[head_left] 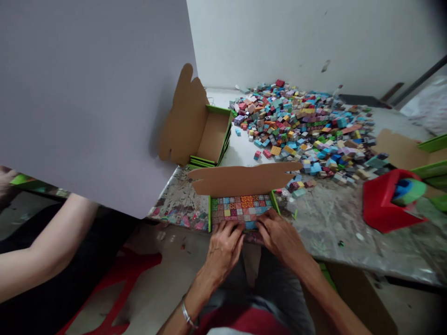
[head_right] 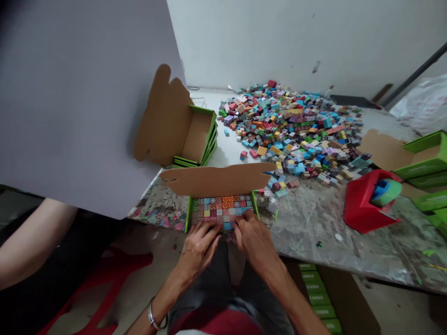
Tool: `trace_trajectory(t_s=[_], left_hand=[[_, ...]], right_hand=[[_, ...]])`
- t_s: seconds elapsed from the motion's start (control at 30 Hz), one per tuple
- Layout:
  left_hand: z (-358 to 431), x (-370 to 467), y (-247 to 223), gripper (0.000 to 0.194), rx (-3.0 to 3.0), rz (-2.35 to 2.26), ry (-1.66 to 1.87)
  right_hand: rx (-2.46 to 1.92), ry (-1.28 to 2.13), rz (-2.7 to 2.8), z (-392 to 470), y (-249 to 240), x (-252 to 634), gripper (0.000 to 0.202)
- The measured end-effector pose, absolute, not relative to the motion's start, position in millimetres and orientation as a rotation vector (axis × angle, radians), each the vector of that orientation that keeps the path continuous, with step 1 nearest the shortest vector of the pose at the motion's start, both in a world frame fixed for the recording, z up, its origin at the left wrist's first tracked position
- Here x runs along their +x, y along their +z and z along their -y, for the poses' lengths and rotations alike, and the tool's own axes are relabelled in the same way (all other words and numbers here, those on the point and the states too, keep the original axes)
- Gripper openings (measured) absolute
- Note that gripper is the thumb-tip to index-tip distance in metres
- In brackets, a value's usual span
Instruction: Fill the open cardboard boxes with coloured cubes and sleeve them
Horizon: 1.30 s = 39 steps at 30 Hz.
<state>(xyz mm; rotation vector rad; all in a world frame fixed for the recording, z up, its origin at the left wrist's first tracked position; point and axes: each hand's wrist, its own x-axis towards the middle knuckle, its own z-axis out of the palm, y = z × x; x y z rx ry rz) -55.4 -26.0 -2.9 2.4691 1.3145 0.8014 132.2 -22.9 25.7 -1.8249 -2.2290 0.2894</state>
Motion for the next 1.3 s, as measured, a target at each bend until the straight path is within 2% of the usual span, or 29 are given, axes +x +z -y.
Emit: trace_trajectory(t_s=[0.1,0.3,0.43,0.57,0.63,0.73,0.87,0.97,1.07,1.13,1.3], left_hand=[[26.0,-51.6,0.7,0.028,2.44,-1.289,0.793],[23.6,-41.5,8.1,0.027,2.458,-1.233,0.723],[16.1,-29.1,10.8,0.03,2.539,-1.071,0.716],[9.9,-19.8,6.3,0.036,2.598,-0.898,0.68],[8.7,-18.7,2.8,0.037,2.618,-0.874,0.653],[9.1,-19.9,0.5,0.038,2.598,-0.868,0.64],[10.1,-21.4,2.4,0.038,2.557,-0.869,0.608],[9.3,-21.3,2.9,0.036,2.538,-0.867,0.591],[7.7,-21.0,1.0,0.035,2.538,-0.851,0.63],[7.2,-20.8,-0.1,0.035,2.541,-0.842,0.657],[9.0,-20.3,1.1,0.034,2.533,-0.863,0.657]], right_hand=[[-1.821,0.353,2.184,20.7,24.8,142.0,0.024],[-1.9,0.228,1.954,26.9,29.4,157.1,0.016],[-1.923,0.158,1.669,17.0,18.4,186.7,0.022],[-2.036,-0.06,1.411,-10.7,-4.5,235.5,0.04],[-2.033,-0.057,1.469,-24.3,-15.1,251.4,0.044],[-2.007,-0.041,1.621,-33.9,-24.1,258.0,0.038],[-2.212,-0.054,1.739,-20.3,-16.0,255.8,0.035],[-2.255,0.176,1.76,1.0,3.0,251.3,0.033],[-2.01,0.496,1.7,19.6,24.2,233.3,0.038],[-1.836,0.571,1.746,27.1,33.5,214.1,0.036],[-1.699,0.251,2.007,29.6,29.1,175.1,0.027]])
